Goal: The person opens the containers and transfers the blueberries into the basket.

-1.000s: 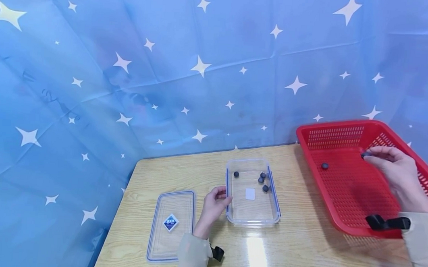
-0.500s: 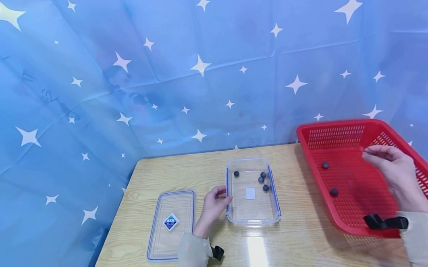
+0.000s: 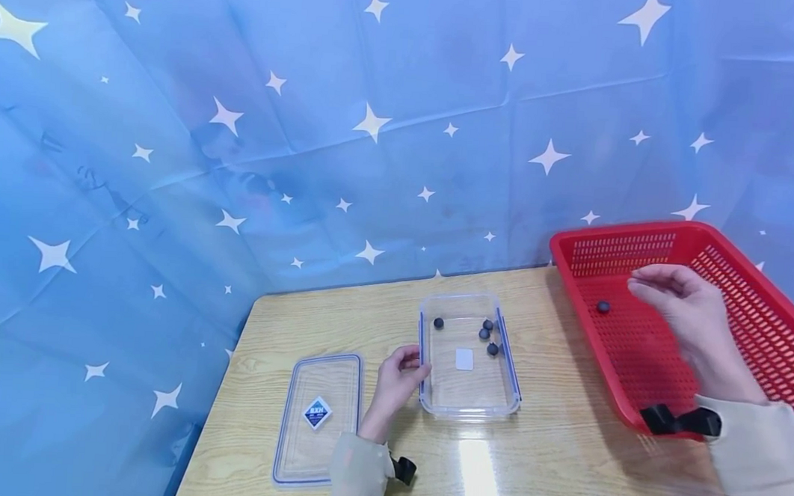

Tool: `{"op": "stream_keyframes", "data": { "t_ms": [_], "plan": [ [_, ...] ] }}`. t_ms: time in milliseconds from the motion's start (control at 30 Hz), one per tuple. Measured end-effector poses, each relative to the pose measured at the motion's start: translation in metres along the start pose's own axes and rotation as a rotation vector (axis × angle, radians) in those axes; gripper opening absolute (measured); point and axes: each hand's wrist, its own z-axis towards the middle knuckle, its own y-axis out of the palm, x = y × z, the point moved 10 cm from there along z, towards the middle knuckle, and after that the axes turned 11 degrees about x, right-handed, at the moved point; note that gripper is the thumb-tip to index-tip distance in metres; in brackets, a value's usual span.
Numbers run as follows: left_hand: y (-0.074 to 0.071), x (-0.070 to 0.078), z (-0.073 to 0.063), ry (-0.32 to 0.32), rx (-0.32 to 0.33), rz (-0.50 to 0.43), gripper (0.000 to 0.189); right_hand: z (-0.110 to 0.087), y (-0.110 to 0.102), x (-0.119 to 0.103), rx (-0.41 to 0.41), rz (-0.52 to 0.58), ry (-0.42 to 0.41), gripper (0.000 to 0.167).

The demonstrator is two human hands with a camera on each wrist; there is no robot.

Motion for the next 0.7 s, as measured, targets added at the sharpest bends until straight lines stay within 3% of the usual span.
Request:
{"op": "stream_keyframes", "data": {
  "t_ms": [200,400,567,700],
  "plan": [
    [0.002,-0.015,0.006,0.004,0.009,0.006,0.034,-0.007,0.026,-0.004,-0.014,-0.095,-0.06,0.018],
    [0.004,-0.036,0.014,0.007,0.025,0.026,0.035,-0.004,0.04,0.015,-0.031,-0.161,-0.056,0.024],
    [0.004,-0.039,0.015,0.0,0.028,0.015,0.035,-0.011,0.06,0.016,-0.054,-0.195,-0.082,0.026],
    [0.003,-0.038,0.014,-0.009,0.025,0.013,0.035,-0.024,0.083,0.007,-0.09,-0.156,-0.111,0.023]
  ]
}}
